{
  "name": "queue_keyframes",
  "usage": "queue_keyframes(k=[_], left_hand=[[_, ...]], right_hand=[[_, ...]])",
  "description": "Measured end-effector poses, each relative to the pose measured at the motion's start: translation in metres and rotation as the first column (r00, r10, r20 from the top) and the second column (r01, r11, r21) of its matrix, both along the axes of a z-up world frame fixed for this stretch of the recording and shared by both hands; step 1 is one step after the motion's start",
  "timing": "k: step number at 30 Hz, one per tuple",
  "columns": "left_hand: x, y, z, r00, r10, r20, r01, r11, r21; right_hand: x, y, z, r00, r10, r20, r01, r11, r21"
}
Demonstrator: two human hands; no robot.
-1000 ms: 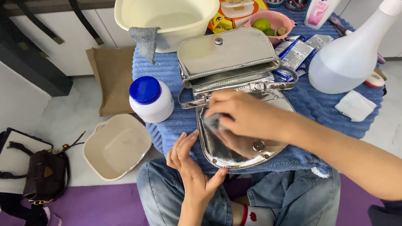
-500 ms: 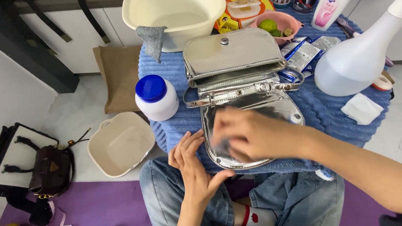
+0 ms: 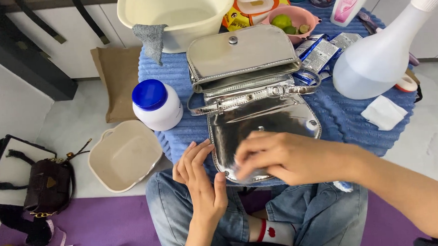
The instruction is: A person is cleaning a silver metallic purse by wiping it thoroughly with a small cloth.
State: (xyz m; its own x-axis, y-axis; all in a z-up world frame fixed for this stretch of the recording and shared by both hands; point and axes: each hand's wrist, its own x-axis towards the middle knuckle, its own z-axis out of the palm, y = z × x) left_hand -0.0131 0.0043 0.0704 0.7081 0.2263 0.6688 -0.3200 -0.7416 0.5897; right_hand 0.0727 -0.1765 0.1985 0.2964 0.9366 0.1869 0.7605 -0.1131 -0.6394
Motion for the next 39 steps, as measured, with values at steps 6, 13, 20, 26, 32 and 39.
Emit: queue_keyframes(k=[6, 13, 20, 26, 32, 39], left_hand=[[0.004, -0.006, -0.003, 0.999, 0.032, 0.020, -0.032, 0.999, 0.005], [-0.002, -0.004, 0.007, 1.000, 0.008, -0.020, -0.008, 1.000, 0.021], [0.003, -0.004, 0.002, 1.000, 0.015, -0.019, -0.015, 1.000, 0.004], [0.002, -0.005, 0.002, 1.000, 0.015, -0.025, -0.015, 1.000, 0.007], [0.001, -0.006, 0.002, 0.999, 0.021, -0.028, -0.021, 1.000, 0.015], [0.005, -0.004, 0.000, 1.000, 0.016, -0.016, -0.015, 1.000, 0.015]], right_hand=[[0.018, 0.000, 0.000, 0.978, -0.177, 0.112, 0.184, 0.981, -0.061], [-0.024, -0.002, -0.014, 0.952, -0.083, 0.294, 0.044, 0.990, 0.136], [-0.032, -0.058, -0.030, 0.850, -0.225, 0.476, 0.190, 0.974, 0.121], [0.013, -0.102, -0.032, 0.651, -0.439, 0.619, 0.489, 0.867, 0.100], [0.007, -0.085, -0.037, 0.762, -0.497, 0.414, 0.508, 0.857, 0.093], [0.026, -0.077, -0.017, 0.749, -0.621, 0.231, 0.632, 0.774, 0.035]])
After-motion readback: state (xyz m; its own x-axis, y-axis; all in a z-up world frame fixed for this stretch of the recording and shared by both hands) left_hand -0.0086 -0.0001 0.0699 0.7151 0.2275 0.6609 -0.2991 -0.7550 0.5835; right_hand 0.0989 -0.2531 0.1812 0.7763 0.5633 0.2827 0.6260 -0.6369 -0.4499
